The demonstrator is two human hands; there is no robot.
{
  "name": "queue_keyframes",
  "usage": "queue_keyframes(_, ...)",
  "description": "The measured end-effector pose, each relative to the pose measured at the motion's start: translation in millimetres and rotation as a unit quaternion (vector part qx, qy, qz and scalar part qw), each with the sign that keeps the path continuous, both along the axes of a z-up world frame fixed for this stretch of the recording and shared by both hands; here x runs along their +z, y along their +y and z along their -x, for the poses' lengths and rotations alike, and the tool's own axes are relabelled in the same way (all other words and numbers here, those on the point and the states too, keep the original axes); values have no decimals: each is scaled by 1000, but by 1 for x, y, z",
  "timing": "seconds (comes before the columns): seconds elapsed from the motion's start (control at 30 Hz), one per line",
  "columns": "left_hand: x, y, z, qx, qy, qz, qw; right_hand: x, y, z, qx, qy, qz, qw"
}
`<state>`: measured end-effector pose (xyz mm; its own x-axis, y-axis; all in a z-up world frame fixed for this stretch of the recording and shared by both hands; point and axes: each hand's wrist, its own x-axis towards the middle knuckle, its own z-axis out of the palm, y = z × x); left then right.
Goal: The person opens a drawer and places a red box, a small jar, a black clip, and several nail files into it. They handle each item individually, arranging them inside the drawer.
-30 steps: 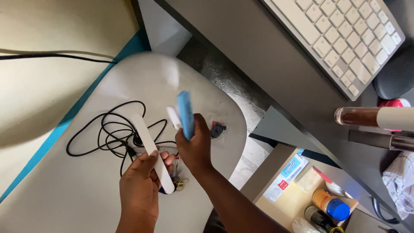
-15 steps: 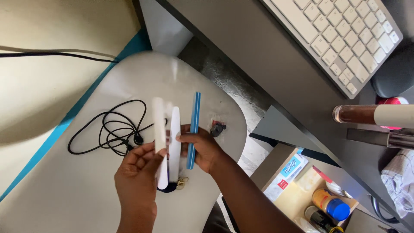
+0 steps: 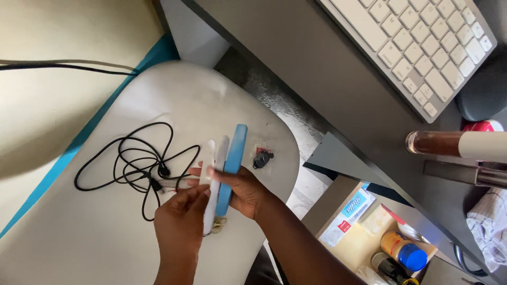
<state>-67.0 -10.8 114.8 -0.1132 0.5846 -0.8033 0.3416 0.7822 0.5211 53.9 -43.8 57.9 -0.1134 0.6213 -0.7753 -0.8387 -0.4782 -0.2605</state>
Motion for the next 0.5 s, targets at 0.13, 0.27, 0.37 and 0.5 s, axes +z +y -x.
queue_keyframes(0.13,-29,-6,9,-92,98,-90,987,-19,-6,-4,-50,-98,83,990)
queue_keyframes(0.27,-50,-7,-1,25,17,-2,1000,-27,-11,-14,-19,-246,94,965)
queue_keyframes(0.37,-91,-18,2,41,-31,56,997,-1,2,-22,25,-256,156,954)
queue_keyframes(0.5,-116,-22,6,-249,134,-109,953,-4,7,-25,61,-245,163,954)
